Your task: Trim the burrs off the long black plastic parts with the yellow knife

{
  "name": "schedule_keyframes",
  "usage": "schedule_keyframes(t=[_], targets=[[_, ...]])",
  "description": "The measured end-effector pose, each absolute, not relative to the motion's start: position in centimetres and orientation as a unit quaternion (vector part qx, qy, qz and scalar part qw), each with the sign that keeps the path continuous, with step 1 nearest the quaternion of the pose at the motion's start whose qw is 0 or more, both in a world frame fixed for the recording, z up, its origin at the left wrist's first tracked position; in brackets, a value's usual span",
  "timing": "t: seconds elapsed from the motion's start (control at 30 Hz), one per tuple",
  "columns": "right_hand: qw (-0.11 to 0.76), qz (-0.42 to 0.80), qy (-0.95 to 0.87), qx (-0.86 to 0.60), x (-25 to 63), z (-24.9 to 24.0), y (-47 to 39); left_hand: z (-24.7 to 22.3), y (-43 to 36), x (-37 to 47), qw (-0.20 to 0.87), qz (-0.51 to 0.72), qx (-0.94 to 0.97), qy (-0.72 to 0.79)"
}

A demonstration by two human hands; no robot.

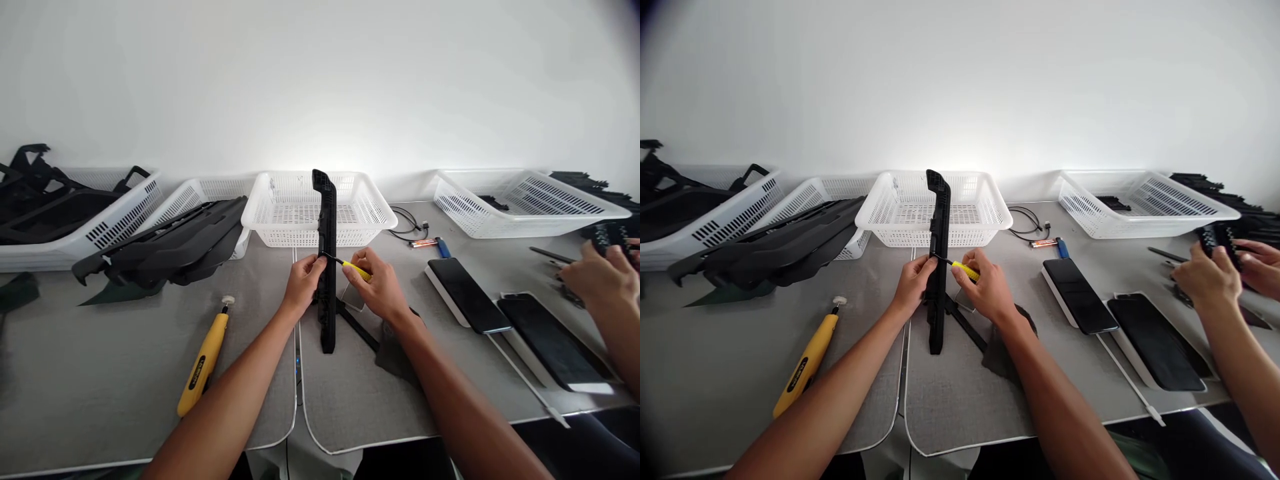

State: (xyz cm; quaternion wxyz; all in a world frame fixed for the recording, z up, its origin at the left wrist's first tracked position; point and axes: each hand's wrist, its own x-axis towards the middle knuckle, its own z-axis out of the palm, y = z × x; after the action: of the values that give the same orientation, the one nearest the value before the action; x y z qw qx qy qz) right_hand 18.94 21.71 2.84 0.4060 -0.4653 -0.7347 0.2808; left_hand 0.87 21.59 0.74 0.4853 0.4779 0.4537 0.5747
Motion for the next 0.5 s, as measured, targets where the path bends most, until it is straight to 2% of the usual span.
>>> schedule_keyframes(t=[0.5], targets=[[0.409, 0.232, -0.708, -0.528, 19.06, 2.63, 21.72, 0.34, 21.72, 0.9, 0.47, 0.561, 0.501, 0.462]])
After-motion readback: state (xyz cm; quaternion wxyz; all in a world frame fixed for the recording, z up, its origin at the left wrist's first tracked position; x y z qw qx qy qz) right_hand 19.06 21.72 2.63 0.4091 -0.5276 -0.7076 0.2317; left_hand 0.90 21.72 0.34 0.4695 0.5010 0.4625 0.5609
